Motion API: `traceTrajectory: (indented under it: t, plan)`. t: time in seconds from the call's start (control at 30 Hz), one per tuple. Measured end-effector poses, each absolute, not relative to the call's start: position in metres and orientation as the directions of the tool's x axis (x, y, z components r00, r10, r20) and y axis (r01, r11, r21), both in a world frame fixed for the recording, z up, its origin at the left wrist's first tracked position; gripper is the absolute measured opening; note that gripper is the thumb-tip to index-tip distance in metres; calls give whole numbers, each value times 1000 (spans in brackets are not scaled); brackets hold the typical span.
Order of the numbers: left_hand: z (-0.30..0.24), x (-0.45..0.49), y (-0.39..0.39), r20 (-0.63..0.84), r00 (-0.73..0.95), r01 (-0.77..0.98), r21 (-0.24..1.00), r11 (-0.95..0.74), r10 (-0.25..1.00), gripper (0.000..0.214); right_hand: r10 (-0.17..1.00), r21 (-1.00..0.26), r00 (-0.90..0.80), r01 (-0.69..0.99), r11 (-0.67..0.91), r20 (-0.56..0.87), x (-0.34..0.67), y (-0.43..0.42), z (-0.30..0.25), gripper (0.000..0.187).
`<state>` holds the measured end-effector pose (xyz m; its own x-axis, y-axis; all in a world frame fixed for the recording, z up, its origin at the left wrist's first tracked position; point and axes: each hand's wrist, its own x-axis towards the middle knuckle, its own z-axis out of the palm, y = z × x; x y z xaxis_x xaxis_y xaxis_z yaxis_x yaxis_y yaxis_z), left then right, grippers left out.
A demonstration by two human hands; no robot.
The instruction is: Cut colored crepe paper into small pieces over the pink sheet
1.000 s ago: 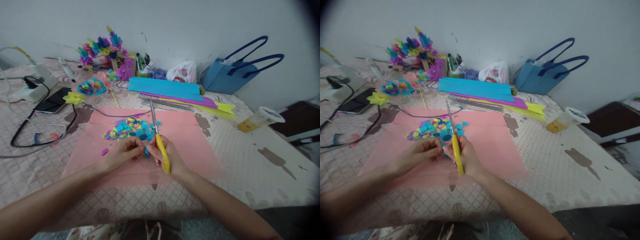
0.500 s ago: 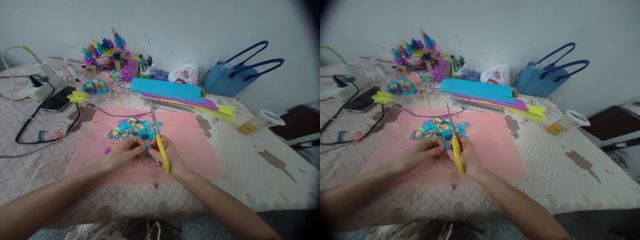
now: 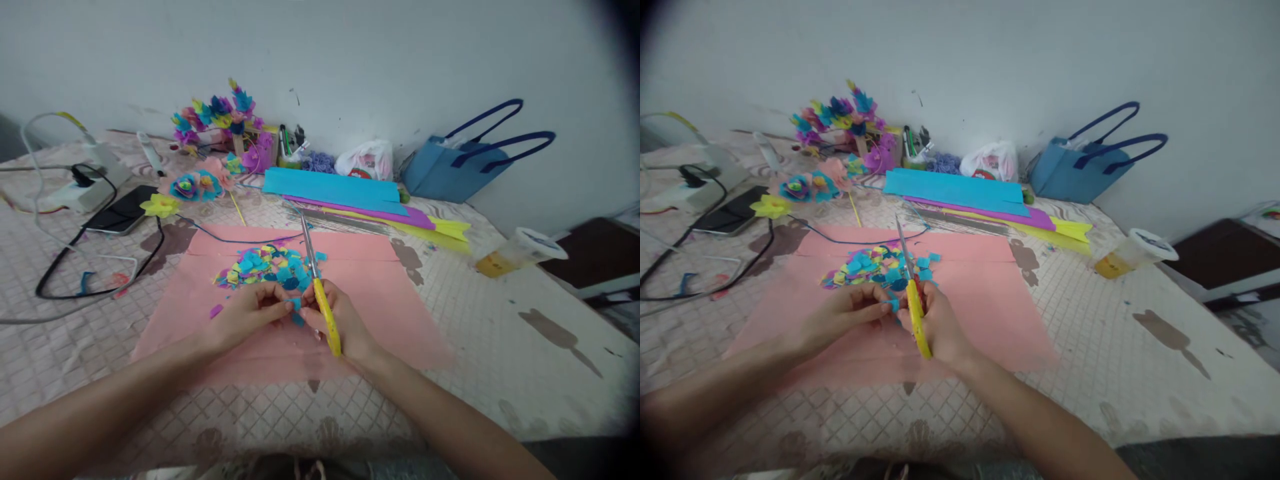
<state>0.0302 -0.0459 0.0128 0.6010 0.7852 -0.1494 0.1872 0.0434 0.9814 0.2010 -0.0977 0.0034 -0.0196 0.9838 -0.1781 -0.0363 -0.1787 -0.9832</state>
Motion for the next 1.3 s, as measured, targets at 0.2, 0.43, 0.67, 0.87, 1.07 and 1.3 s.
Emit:
traceTrajectory:
  t: [0.2,0.43,0.67,0.87,1.07,1.3]
  plan:
    - [13,31,-46,-155,606,158,985,72,781,24,980,-980,-5,-23,-198,-198,201,-99,8,27]
    - [16,30,-47,-175,609,142,984,111,774,24,980,-979,2,-34,-201,-201,201,-99,7,27]
    - [12,32,-45,-137,592,152,987,57,794,22,976,-975,-19,-31,-218,-217,201,-100,8,30]
    - [18,30,-41,-168,537,22,982,186,827,21,981,-977,-57,-94,-191,-187,204,-106,14,37]
    - [35,34,-27,-151,501,-148,955,257,852,23,979,-992,-160,2,-127,-126,217,-111,14,49]
    - [54,42,-15,-60,438,-193,968,159,897,19,964,-982,-208,123,-144,-167,224,-114,17,54]
